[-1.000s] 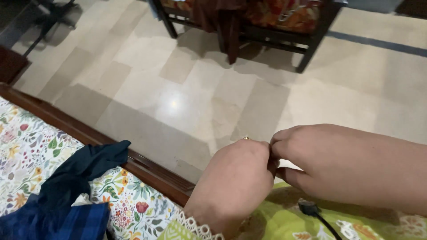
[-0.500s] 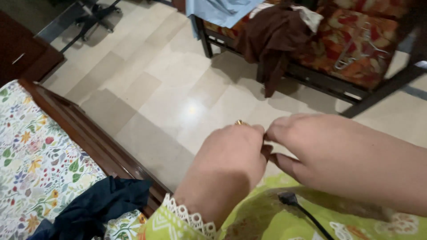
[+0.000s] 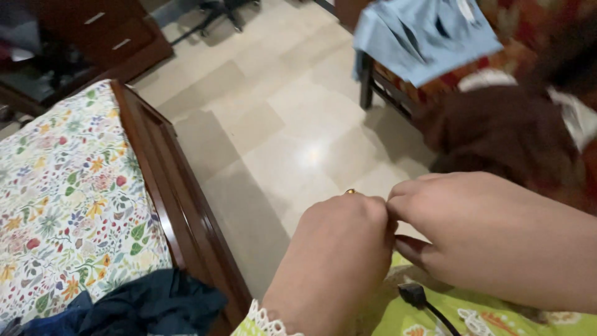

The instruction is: The person retrieves sunglasses, a charger, and a packaged cable from a cabinet drawer and a desk, placing each item into a backpack.

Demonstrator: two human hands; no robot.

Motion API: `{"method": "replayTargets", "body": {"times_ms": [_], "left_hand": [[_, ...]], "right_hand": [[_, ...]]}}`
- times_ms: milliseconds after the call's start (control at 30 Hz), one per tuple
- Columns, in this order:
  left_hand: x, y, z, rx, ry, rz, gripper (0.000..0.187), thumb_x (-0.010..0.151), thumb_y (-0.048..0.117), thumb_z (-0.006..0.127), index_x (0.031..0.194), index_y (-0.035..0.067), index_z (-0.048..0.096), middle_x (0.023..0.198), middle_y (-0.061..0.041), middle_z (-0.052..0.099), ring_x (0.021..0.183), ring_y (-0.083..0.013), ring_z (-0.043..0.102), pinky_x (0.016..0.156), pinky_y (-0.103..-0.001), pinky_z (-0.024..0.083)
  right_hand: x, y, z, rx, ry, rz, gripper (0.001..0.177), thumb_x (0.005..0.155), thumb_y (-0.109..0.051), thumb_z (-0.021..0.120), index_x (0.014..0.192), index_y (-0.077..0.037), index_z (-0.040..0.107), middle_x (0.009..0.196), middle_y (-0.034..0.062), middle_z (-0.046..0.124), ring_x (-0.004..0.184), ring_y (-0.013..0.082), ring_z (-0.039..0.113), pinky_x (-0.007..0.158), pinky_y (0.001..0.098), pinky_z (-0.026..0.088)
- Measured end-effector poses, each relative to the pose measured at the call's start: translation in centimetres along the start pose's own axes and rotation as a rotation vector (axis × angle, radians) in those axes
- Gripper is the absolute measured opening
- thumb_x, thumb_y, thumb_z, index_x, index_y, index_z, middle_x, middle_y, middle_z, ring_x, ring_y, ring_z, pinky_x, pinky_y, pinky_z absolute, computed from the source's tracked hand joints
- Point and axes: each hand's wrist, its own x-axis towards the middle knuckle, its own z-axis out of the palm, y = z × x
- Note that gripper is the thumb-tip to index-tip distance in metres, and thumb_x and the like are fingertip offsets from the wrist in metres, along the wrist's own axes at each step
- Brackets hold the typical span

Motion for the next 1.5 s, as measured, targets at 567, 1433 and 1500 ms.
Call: {"method": "replayTargets", "body": {"times_ms": [567, 1433, 1500], "left_hand": [[13.6, -9.8, -4.6, -0.105, 0.181, -0.445, 0.015, 0.082, 0.014, 0.063, 0.076, 0.005, 0.074, 0.079, -0.018, 0.071, 0.079, -0.0365, 0.070, 0.075, -0.048, 0.055], [28.5, -38.7, -20.0, -0.059, 0.326, -0.579, 0.015, 0.081, 0.012, 0.063, 0.077, 0.003, 0.075, 0.081, -0.020, 0.071, 0.081, -0.0377, 0.070, 0.073, -0.048, 0.054], [30.8, -40.7, -21.5, -0.089, 0.310, -0.652, 0.014, 0.080, 0.012, 0.063, 0.078, 0.005, 0.076, 0.083, -0.021, 0.072, 0.081, -0.0385, 0.070, 0.075, -0.049, 0.055]], "right_hand": [[17.3, 3.5, -13.7, -0.062, 0.003, -0.374, 0.022, 0.086, -0.035, 0.071, 0.098, -0.017, 0.071, 0.089, 0.0041, 0.076, 0.087, 0.0263, 0.073, 0.079, 0.0395, 0.058], [47.3, -6.3, -37.5, -0.302, -0.083, -0.401, 0.021, 0.092, -0.033, 0.065, 0.099, -0.014, 0.070, 0.093, 0.0054, 0.073, 0.087, 0.0270, 0.072, 0.081, 0.0375, 0.058], [49.9, -5.9, -39.8, -0.292, -0.055, -0.477, 0.020, 0.090, -0.031, 0.067, 0.099, -0.014, 0.072, 0.092, 0.0070, 0.075, 0.087, 0.0277, 0.073, 0.081, 0.0384, 0.058]]}}
